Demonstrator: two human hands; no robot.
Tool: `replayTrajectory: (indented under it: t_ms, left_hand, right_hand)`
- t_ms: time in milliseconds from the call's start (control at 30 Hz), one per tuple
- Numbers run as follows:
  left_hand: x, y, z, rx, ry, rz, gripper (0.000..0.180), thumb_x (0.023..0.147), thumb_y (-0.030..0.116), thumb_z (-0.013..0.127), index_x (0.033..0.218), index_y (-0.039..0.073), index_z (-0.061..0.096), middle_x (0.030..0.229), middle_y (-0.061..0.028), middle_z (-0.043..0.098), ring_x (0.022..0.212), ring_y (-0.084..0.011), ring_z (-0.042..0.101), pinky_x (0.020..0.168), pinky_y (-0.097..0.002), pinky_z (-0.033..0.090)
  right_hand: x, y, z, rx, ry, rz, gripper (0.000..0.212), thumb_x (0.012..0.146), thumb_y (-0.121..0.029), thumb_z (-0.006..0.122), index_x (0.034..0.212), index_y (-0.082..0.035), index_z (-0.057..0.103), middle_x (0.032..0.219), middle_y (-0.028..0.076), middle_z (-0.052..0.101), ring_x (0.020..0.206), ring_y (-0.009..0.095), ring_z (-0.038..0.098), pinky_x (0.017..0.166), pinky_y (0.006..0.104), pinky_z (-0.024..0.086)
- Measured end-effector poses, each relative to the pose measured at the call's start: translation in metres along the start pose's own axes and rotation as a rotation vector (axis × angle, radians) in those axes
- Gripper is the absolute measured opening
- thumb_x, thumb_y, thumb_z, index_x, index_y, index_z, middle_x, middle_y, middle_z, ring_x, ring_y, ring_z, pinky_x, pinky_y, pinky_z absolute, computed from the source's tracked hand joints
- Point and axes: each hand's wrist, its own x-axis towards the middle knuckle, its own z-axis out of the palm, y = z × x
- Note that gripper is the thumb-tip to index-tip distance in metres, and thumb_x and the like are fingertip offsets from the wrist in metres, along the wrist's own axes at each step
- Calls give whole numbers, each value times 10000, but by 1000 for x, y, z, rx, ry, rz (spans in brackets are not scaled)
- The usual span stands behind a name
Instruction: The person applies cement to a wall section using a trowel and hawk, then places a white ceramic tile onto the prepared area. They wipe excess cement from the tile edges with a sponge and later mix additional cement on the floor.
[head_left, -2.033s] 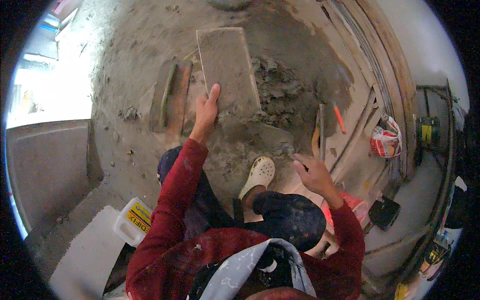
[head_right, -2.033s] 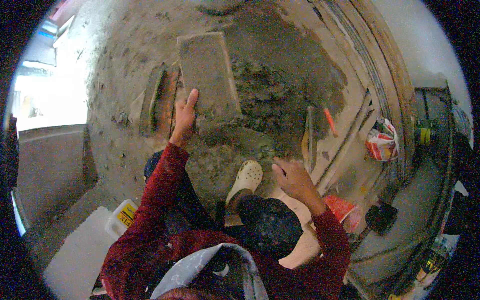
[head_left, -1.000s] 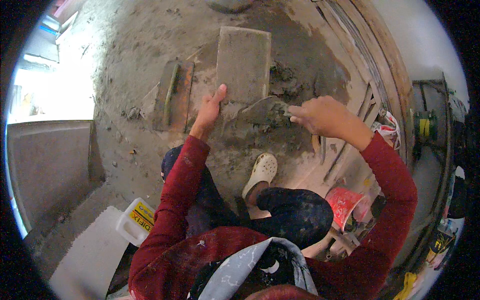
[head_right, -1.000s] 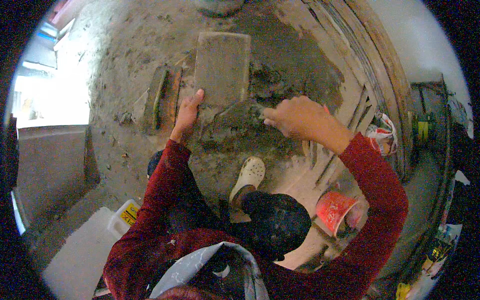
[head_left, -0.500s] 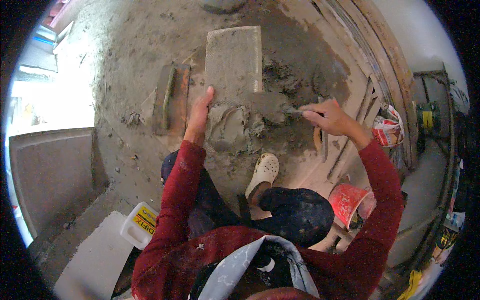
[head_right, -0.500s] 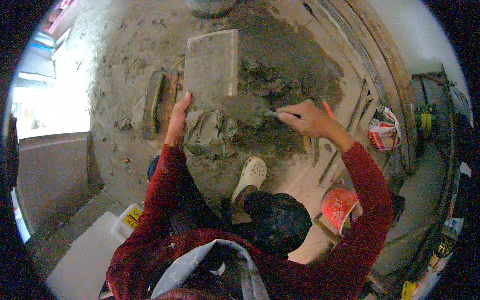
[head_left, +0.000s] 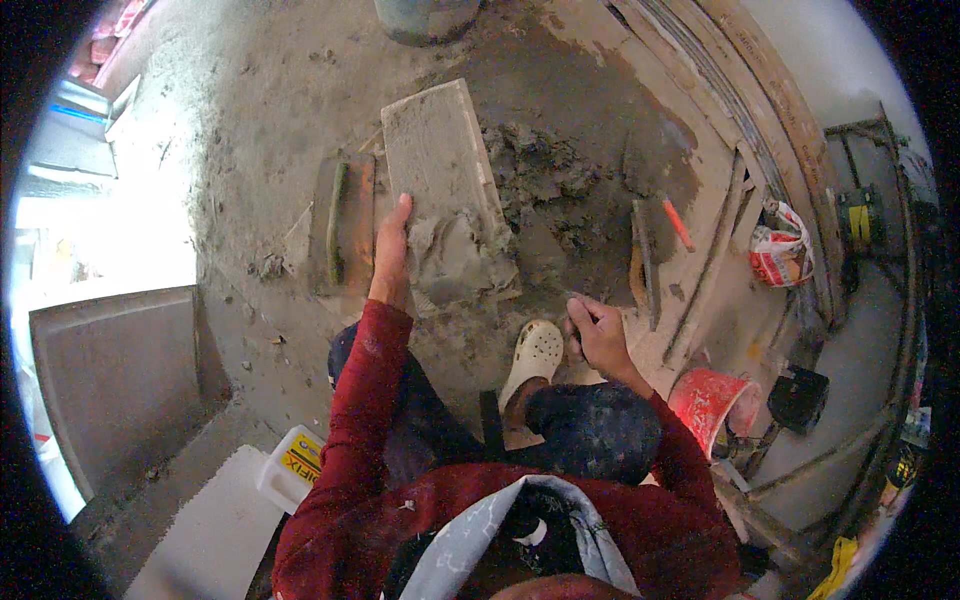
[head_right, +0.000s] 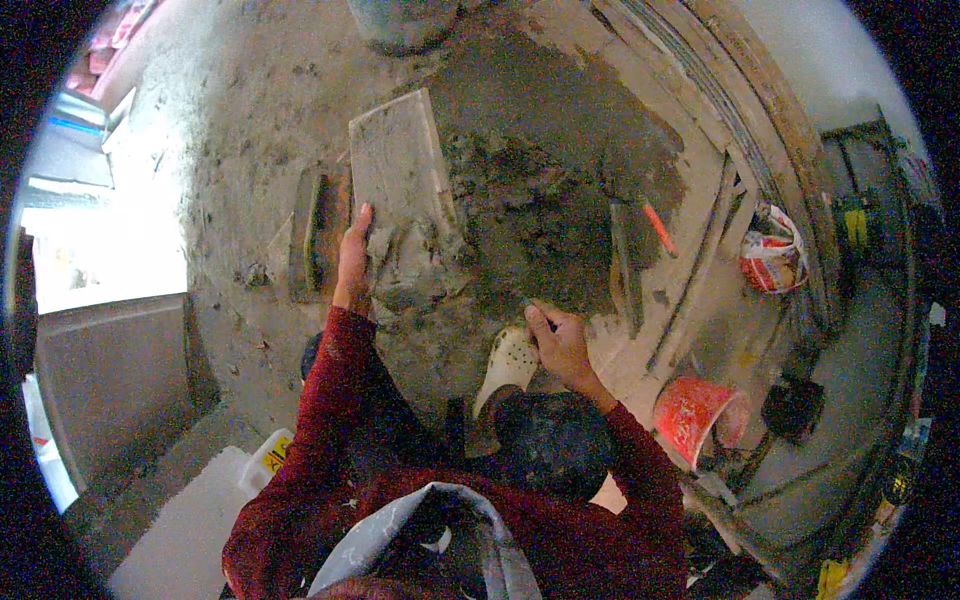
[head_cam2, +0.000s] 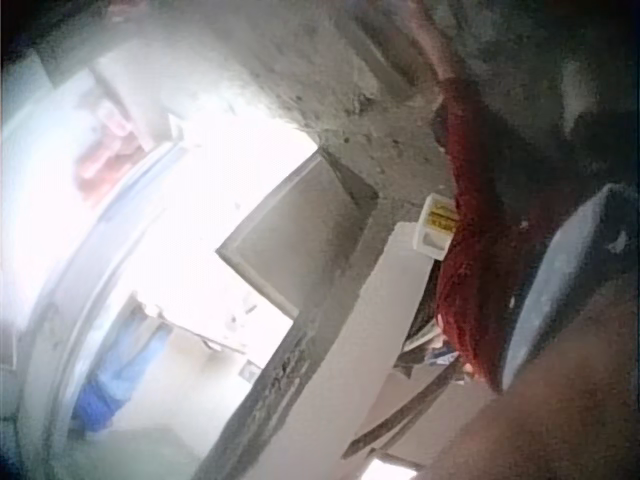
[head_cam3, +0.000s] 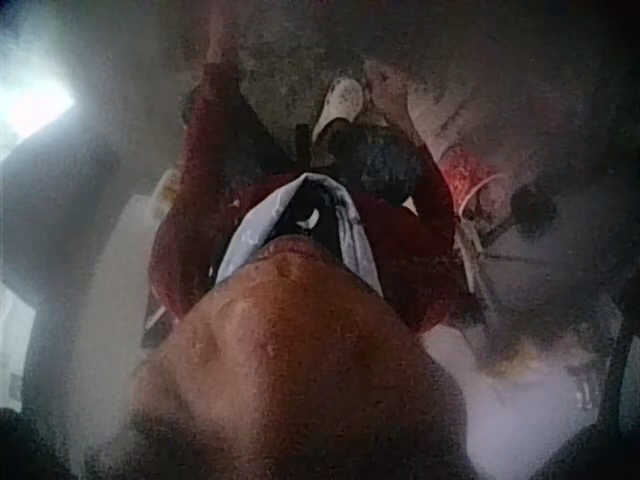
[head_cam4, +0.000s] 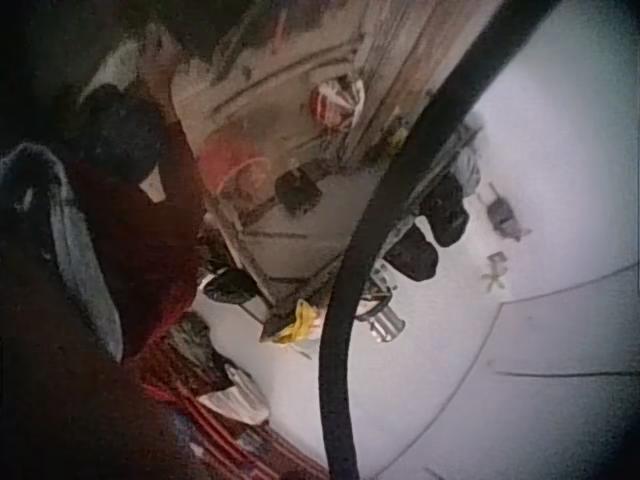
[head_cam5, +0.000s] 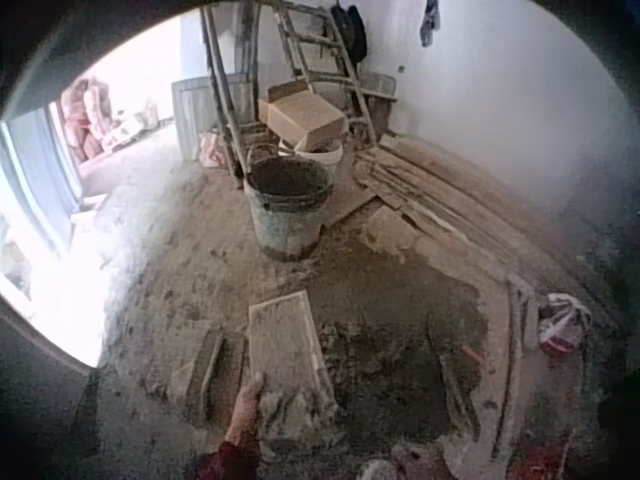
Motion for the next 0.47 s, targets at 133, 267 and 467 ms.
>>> replayTrajectory:
  t_ms: [133,267,467]
  left_hand:
    - [8,-6,-12,125,9,33,508,988,377,545,1223,-71,585,1116,-120,675,949,-208,675,841,-344,537]
    - [13,-12,-14,210,21,96,507,984,376,557,1180,-89,606,1083,-119,683,923,-197,674,813,-333,534]
    - [31,-29,-28,114,54,66,503,964,355,597,1250,-58,577,1162,-105,662,1016,-192,648,882,-335,506]
  right_hand:
    - [-8,-23,0,-65,15,-64,360,990,-319,571,1138,-3,658,677,49,605,546,107,542,521,284,449]
    - [-3,-36,-1,-648,154,-738,365,955,-242,618,1221,8,621,768,92,637,582,170,586,521,296,471]
    - [-4,-54,-15,-851,112,-891,440,894,-271,696,1256,-35,613,1141,186,685,913,370,690,740,458,555]
